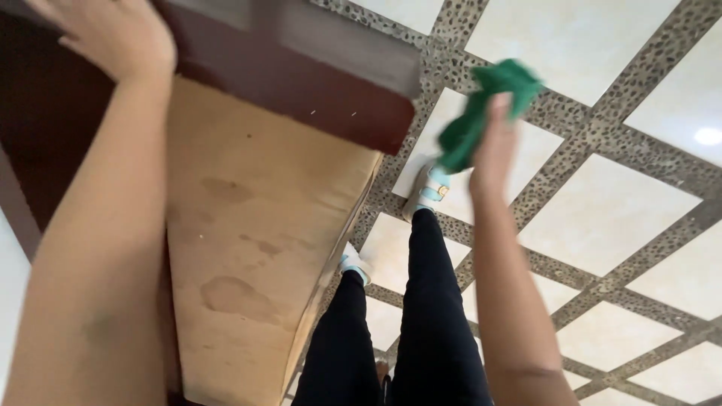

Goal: The person wipes a wooden bench with a cloth, then sweeps a tiled floor with a broom.

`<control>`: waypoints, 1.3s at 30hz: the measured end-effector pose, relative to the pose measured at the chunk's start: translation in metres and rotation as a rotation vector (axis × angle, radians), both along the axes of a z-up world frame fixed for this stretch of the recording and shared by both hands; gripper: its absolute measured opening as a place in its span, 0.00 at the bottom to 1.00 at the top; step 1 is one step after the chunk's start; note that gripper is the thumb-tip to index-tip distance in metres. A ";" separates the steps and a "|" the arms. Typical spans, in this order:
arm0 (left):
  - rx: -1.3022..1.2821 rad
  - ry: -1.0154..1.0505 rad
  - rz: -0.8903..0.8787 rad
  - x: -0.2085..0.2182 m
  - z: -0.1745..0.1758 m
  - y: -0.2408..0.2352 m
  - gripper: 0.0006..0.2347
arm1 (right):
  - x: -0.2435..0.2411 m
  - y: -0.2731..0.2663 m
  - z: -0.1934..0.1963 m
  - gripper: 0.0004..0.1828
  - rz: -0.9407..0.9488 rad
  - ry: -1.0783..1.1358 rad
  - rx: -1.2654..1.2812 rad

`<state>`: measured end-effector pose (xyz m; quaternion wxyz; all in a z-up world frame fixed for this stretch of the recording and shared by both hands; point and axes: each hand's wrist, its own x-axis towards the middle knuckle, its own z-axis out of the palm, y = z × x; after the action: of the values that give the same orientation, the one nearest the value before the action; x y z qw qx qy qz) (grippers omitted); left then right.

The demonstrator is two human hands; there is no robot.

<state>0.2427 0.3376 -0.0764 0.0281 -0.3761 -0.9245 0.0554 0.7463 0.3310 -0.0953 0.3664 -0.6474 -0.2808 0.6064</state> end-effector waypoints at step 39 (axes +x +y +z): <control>0.144 -0.215 -0.032 0.031 0.034 -0.023 0.21 | -0.150 0.137 -0.098 0.47 1.512 0.016 -0.094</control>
<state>0.2739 0.3150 -0.0424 -0.0432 -0.3914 -0.9177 -0.0523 0.5962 0.4676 -0.1932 -0.1752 -0.2889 -0.6196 0.7085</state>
